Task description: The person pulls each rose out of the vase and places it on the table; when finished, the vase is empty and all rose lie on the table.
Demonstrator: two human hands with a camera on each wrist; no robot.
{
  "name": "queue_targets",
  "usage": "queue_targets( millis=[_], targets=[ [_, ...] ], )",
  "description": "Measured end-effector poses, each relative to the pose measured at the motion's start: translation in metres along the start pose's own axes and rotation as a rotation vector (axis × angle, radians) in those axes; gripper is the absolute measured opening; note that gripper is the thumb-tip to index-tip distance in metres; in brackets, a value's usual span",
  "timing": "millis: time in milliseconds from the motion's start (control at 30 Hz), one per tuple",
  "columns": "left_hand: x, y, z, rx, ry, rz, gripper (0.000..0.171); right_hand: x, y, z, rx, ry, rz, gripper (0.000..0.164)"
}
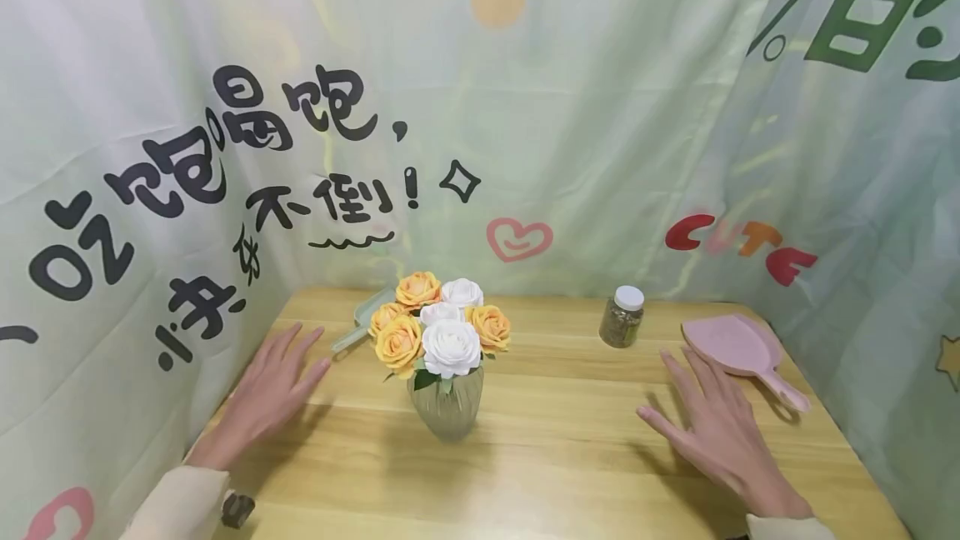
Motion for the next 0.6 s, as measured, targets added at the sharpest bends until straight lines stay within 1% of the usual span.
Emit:
queue_targets(
  millis=[100, 200, 300, 433, 533, 600],
  targets=[
    [-0.017, 0.005, -0.011, -0.019, -0.019, 0.039, 0.067, 0.02, 0.011, -0.003, -0.009, 0.004, -0.039, 0.098],
    [-0.039, 0.008, -0.023, -0.044, -0.055, 0.092, 0.064, 0.041, 0.023, -0.005, 0.016, 0.02, -0.053, 0.1],
    [-0.063, 0.007, -0.035, -0.072, -0.096, 0.162, 0.061, 0.063, 0.034, -0.005, 0.038, 0.072, -0.064, 0.101],
    [-0.094, 0.002, -0.046, -0.102, -0.157, 0.287, 0.054, 0.092, 0.049, -0.003, 0.051, 0.118, -0.105, 0.104],
    [-0.114, -0.004, -0.05, -0.097, -0.219, 0.395, 0.047, 0.112, 0.059, 0.0, 0.058, 0.147, -0.139, 0.106],
    [-0.126, -0.008, -0.051, -0.081, -0.263, 0.471, 0.042, 0.125, 0.064, 0.003, 0.064, 0.181, -0.161, 0.107]
  ],
)
Point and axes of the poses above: each hand's wrist, its own y-axis towards the middle knuckle, its own z-axis out of the palm, x = y × z, the point moved 9 cm from there along y, towards the middle knuckle, and after that the axes turned 15 degrees about x, right-handed, at the moved point
